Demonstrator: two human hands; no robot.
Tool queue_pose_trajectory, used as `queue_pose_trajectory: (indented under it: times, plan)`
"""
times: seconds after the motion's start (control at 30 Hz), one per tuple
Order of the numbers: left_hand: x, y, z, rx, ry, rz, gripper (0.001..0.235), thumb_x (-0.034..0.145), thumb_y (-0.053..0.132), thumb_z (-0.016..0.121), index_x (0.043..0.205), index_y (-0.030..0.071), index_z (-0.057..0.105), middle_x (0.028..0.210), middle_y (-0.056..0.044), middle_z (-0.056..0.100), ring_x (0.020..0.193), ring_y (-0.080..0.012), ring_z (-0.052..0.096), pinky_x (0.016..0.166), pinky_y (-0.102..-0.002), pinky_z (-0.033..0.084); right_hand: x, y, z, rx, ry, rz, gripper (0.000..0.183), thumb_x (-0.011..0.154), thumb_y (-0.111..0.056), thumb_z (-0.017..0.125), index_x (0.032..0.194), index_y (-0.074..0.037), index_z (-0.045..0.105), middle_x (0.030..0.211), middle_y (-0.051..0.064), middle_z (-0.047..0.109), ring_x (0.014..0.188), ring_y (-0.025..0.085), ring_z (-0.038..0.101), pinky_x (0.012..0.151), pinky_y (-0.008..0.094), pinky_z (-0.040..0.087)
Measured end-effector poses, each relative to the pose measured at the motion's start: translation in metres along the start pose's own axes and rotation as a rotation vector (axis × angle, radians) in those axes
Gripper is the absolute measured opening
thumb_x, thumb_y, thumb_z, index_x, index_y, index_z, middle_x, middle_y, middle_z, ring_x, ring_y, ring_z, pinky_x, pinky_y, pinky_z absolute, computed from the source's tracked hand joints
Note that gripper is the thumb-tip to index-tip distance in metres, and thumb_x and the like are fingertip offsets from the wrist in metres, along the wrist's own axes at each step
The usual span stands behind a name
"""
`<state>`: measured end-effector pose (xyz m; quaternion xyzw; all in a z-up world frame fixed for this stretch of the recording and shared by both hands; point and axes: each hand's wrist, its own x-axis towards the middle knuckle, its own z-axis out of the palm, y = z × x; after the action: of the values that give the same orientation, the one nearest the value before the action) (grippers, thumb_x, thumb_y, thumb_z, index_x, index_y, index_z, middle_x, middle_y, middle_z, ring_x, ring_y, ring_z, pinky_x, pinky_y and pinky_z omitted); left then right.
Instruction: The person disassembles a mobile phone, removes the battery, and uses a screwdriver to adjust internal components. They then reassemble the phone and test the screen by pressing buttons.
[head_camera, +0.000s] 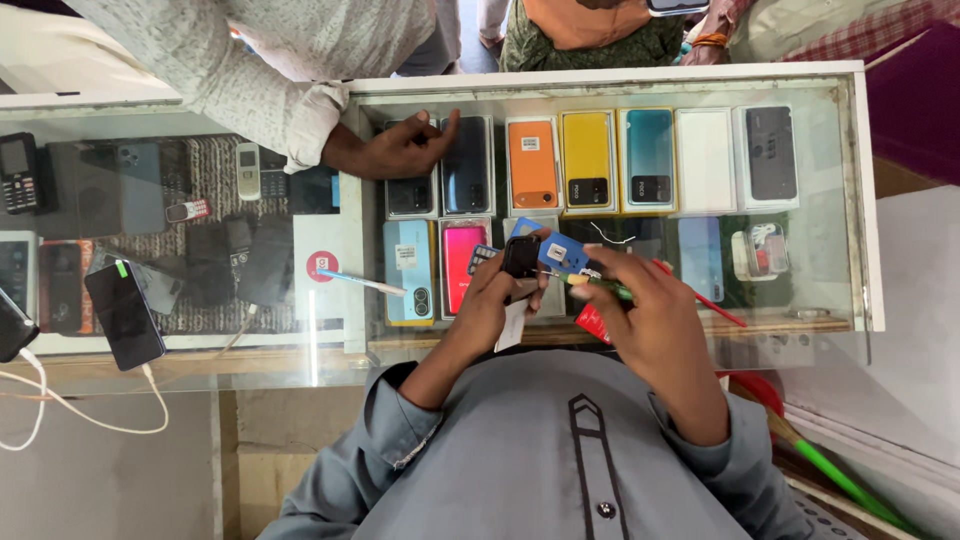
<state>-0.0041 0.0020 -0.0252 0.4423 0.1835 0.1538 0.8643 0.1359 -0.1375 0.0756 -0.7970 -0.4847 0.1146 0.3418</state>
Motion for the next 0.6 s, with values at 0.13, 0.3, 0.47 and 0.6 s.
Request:
queue_pose_trajectory:
  times: [0.13, 0.3, 0.47, 0.6]
  plan:
    - [0.002, -0.005, -0.003, -0.036, 0.013, -0.019, 0.064, 0.088, 0.006, 0.032, 0.151, 0.001, 0.048, 0.095, -0.007, 0.058, 0.076, -0.0162, 0.056, 0.067, -0.031, 0.050, 0.002, 0.000, 0.000, -0.011, -0.020, -0.128, 0.046, 0.084, -0.019, 0.080, 0.127, -0.006, 0.068, 0.091, 0.011, 0.063, 0.079, 0.027, 0.064, 0.072, 0.039, 0.051]
    - [0.005, -0.010, -0.008, -0.024, 0.046, -0.050, 0.060, 0.094, 0.009, 0.031, 0.151, 0.002, 0.048, 0.092, -0.007, 0.058, 0.073, -0.0162, 0.055, 0.066, -0.031, 0.049, 0.004, 0.002, 0.004, 0.076, -0.033, -0.111, 0.037, 0.090, -0.014, 0.078, 0.126, -0.008, 0.069, 0.102, 0.009, 0.071, 0.085, 0.025, 0.070, 0.071, 0.036, 0.055]
    - [0.004, -0.013, -0.009, -0.013, 0.032, -0.033, 0.063, 0.090, 0.007, 0.032, 0.150, 0.002, 0.050, 0.093, -0.007, 0.058, 0.073, -0.0168, 0.056, 0.067, -0.031, 0.050, 0.004, 0.003, 0.006, 0.078, -0.009, -0.066, 0.033, 0.087, -0.013, 0.080, 0.118, -0.004, 0.071, 0.100, 0.013, 0.069, 0.082, 0.027, 0.070, 0.068, 0.035, 0.055]
    - [0.005, -0.012, -0.009, 0.003, 0.031, -0.016, 0.062, 0.089, 0.008, 0.030, 0.147, 0.001, 0.051, 0.094, -0.008, 0.060, 0.075, -0.0171, 0.057, 0.068, -0.032, 0.051, 0.004, 0.001, 0.006, 0.039, 0.045, -0.180, 0.028, 0.084, -0.014, 0.080, 0.108, -0.003, 0.071, 0.097, 0.012, 0.069, 0.083, 0.027, 0.069, 0.072, 0.036, 0.054]
